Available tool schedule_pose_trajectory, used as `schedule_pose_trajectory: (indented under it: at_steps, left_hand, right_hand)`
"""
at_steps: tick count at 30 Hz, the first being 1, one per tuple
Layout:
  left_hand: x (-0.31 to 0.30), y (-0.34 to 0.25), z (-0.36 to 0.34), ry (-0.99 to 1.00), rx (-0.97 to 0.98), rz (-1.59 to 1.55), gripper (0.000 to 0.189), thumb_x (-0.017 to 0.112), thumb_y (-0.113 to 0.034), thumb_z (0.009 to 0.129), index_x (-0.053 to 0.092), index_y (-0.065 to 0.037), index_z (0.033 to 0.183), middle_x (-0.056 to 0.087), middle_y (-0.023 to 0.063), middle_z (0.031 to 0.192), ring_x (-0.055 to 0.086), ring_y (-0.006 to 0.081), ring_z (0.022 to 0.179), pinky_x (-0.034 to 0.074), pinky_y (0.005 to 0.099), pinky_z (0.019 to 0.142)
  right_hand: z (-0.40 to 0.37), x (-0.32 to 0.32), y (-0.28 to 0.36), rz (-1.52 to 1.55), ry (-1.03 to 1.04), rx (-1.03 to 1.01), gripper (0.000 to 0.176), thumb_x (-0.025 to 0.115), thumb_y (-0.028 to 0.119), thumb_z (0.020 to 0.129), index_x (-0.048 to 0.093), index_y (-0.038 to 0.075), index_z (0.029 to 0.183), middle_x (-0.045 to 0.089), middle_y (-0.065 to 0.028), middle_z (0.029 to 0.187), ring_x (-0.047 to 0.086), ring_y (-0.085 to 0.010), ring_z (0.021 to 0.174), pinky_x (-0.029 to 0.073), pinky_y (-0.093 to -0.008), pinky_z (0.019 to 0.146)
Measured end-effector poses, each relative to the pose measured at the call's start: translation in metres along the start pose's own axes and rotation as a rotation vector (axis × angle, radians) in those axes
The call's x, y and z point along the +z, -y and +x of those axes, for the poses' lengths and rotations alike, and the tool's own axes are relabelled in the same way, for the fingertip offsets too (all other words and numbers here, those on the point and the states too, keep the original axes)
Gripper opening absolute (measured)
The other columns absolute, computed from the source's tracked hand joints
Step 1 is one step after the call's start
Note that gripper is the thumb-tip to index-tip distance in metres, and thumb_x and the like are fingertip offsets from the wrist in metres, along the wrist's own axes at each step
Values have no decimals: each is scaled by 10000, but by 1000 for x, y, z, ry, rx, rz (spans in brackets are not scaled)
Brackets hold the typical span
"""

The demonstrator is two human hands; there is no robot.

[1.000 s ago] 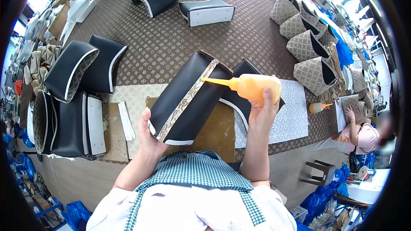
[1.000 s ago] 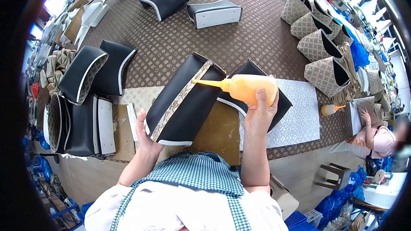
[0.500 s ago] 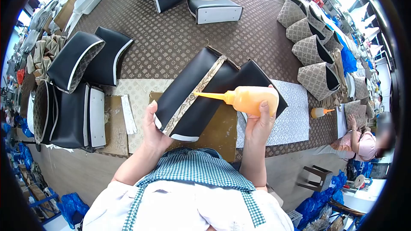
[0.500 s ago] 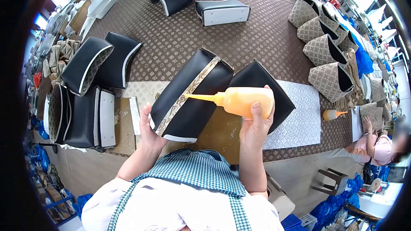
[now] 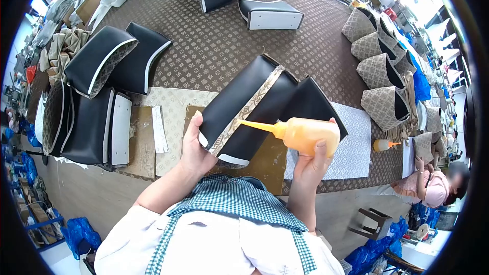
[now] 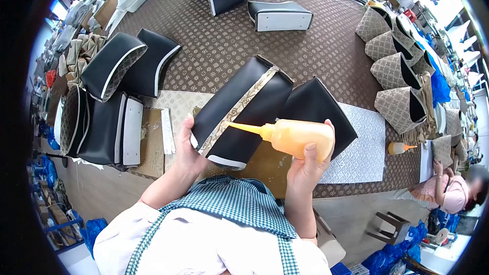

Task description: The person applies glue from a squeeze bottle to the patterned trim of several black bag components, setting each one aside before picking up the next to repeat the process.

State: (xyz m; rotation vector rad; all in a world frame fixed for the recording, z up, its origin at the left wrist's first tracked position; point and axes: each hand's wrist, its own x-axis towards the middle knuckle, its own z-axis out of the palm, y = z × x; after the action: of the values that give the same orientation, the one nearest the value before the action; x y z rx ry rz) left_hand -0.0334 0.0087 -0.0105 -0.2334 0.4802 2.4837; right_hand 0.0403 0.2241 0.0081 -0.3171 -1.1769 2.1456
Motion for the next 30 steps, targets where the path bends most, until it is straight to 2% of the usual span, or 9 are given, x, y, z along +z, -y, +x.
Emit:
schedule_pose_trajectory:
  at_steps: [6,9,13,17,19,22,25,26,30]
  left_hand:
    - [15,-2,14,-240,28,97,356,397,-284,995,459,-19,1224,574,133,1171,581,258,1076,470,416,960]
    - [34,-25,34,-152,23,347,346,432,-276,984,496,-5,1189,598,120,1128,606,225,999,508,364,860]
    - [66,-79,72,-6,44,783,350,584,-247,914,540,47,1099,617,121,1012,585,170,874,489,323,778]
    - [82,-152,81,-238,308,1624,361,669,-302,864,629,8,1045,642,31,901,550,87,772,440,241,674]
    - [80,-196,71,167,228,1578,306,700,-203,824,656,-3,1051,657,4,884,565,83,753,454,246,647]
    - [55,-243,39,14,257,1562,363,697,-125,762,625,33,1081,657,36,953,587,119,870,467,279,806]
    - [-36,-301,18,-616,-88,2180,372,690,-170,716,647,23,1030,662,110,937,614,179,850,464,288,837]
    - [-88,-312,7,-768,324,2459,433,691,-195,712,635,14,1087,628,154,1000,612,222,937,471,303,859]
    - [-90,-272,54,-607,974,1959,323,623,-66,832,608,-9,1149,607,130,1050,614,238,969,480,327,871]
  right_hand:
    - [-8,7,1,-8,94,100,699,637,305,873,277,33,1407,507,-113,1184,566,-236,1072,490,-386,926]
    - [0,-3,2,40,52,84,695,608,350,892,258,59,1417,488,-124,1216,554,-257,1101,486,-405,935]
    - [10,-14,10,95,7,41,682,619,352,889,283,63,1408,489,-117,1236,550,-257,1117,489,-416,943]
    - [16,-24,12,176,-14,43,660,640,301,882,307,82,1408,481,-102,1277,535,-258,1144,486,-434,953]
    - [22,-27,10,214,-33,42,651,647,281,879,314,98,1408,485,-99,1287,535,-258,1151,482,-446,960]
    - [30,-29,6,266,-9,61,621,640,259,886,330,95,1398,495,-95,1282,537,-252,1154,469,-447,975]
    - [40,-26,4,207,-38,56,665,639,294,881,293,69,1403,500,-98,1234,548,-236,1125,484,-416,949]
    - [45,-27,3,214,-50,66,666,639,295,882,292,67,1403,500,-99,1236,548,-236,1127,484,-415,950]
    - [66,-36,-6,235,-81,98,670,638,294,884,291,60,1407,496,-101,1253,543,-242,1140,480,-411,965]
